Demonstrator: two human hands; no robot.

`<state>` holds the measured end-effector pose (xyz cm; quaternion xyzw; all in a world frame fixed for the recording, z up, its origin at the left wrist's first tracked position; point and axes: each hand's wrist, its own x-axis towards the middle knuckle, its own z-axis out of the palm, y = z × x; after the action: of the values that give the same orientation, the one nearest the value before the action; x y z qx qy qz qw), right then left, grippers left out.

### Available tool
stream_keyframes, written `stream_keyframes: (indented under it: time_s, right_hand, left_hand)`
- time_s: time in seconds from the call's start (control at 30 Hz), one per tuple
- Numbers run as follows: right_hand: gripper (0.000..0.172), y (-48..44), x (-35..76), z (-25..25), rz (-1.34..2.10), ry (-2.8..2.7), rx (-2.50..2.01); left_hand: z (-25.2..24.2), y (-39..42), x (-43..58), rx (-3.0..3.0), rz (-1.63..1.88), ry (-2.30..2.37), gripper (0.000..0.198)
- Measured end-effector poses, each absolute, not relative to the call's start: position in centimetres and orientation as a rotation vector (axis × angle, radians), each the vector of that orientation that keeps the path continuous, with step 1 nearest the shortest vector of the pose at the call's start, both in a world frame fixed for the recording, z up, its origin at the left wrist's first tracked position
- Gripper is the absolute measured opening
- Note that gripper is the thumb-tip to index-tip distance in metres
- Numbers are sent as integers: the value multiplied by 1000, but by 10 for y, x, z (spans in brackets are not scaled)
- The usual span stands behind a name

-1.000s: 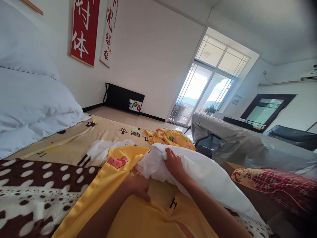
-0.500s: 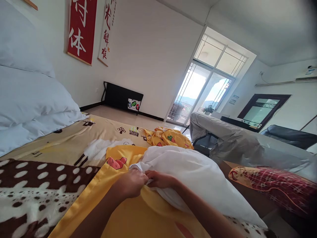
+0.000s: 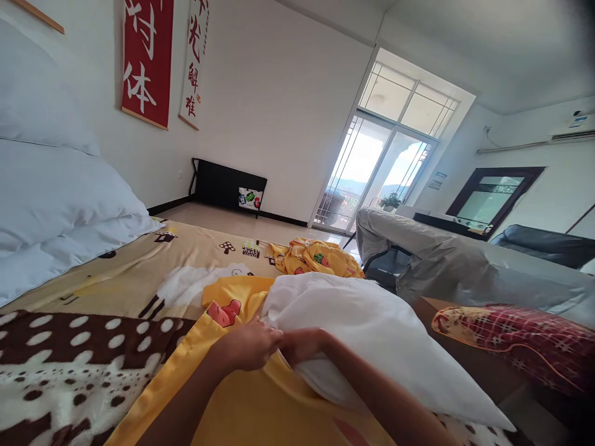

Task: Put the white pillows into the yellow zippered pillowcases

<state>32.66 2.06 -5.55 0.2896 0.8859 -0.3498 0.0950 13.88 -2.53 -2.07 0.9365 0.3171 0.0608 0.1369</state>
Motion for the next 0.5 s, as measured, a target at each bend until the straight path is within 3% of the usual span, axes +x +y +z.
stream_keyframes:
  time_s: [0.1, 0.23, 0.3, 0.4, 0.5]
  right_hand:
    - [41, -7, 350, -25, -933, 2645, 928]
    - [83, -54, 389, -19, -310, 2652, 1129]
    - [92, -68, 403, -34, -19, 2571, 1279]
    - [68, -67, 408, -56, 306, 2541, 1439]
    - [46, -44, 397, -54, 415, 2543, 1486]
  left_hand:
    - [-29, -15, 135, 2570, -47, 995, 20]
    - [-41, -2, 139, 2526, -112, 1004, 17]
    - [-45, 1, 141, 2518, -120, 979, 17]
    - [-43, 0, 141, 2508, -137, 898, 19]
    - [-32, -8, 138, 2495, -161, 713, 15]
